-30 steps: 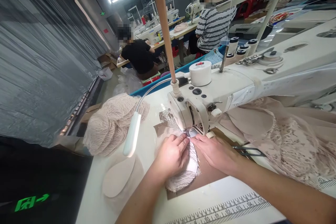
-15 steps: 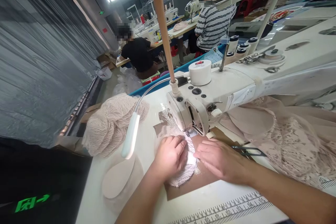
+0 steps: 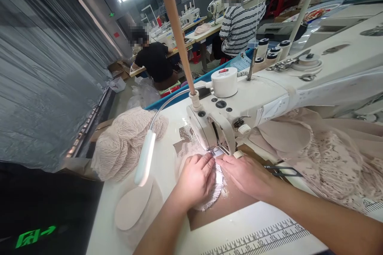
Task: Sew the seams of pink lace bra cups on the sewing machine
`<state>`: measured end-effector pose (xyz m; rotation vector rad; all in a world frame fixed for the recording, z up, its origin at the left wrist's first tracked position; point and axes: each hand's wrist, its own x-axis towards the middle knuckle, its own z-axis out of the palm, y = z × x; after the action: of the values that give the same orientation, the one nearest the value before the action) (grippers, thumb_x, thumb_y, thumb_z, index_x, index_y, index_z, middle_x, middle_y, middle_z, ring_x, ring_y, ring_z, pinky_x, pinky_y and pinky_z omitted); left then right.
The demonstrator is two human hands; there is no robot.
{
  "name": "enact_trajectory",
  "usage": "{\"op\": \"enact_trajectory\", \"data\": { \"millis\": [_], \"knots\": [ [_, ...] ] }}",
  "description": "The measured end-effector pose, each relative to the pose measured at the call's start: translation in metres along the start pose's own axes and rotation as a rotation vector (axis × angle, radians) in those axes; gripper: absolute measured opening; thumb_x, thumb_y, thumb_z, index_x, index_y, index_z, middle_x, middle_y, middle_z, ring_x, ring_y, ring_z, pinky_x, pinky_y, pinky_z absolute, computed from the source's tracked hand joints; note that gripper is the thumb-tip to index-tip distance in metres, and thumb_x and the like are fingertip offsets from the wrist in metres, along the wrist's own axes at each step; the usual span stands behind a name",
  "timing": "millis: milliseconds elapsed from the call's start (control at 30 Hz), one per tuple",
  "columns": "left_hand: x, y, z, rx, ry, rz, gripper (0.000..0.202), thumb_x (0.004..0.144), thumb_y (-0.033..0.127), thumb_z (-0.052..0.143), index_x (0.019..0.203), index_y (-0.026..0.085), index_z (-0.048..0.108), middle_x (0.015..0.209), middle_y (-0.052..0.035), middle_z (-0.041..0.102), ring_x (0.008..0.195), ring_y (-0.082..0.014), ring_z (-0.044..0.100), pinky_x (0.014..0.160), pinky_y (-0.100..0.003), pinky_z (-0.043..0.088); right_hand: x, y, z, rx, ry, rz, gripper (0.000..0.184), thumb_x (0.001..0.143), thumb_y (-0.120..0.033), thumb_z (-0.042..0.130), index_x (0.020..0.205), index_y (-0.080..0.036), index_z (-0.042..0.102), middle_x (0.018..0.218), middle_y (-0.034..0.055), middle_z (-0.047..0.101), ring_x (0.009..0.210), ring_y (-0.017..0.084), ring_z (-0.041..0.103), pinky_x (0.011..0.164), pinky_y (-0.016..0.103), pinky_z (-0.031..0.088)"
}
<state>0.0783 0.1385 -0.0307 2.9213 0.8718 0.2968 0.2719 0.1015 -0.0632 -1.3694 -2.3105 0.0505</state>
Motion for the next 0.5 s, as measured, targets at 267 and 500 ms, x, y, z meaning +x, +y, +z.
{"op": "enact_trajectory", "data": {
  "millis": [267,500],
  "knots": [
    [0.001,-0.0025,0.0021,-0.025,0.02,0.004,0.037,0.091,0.018,0.042,0.125,0.015,0.055,0.125,-0.0125,0.06,0.097,-0.0253,0.054,0.082,-0.044,0.048,-0.0009,0.0015,-0.0007,0.016,-0.036,0.01,0.034,0.077,-0.002,0.043,0.098,-0.015,0.065,0.079,0.0057,0.064,0.066,0.017,0.053,0.058,0.03,0.034],
    [0.0011,-0.0082,0.0063,-0.036,0.048,0.016,0.035,0.092,0.017,0.042,0.124,0.016,0.056,0.124,-0.0115,0.062,0.102,-0.0254,0.055,0.085,-0.044,0.048,-0.0012,0.0045,-0.0046,0.105,-0.072,0.023,0.033,0.085,-0.006,0.039,0.104,-0.017,0.064,0.082,0.0054,0.066,0.073,0.017,0.056,0.065,0.028,0.039]
  ]
}}
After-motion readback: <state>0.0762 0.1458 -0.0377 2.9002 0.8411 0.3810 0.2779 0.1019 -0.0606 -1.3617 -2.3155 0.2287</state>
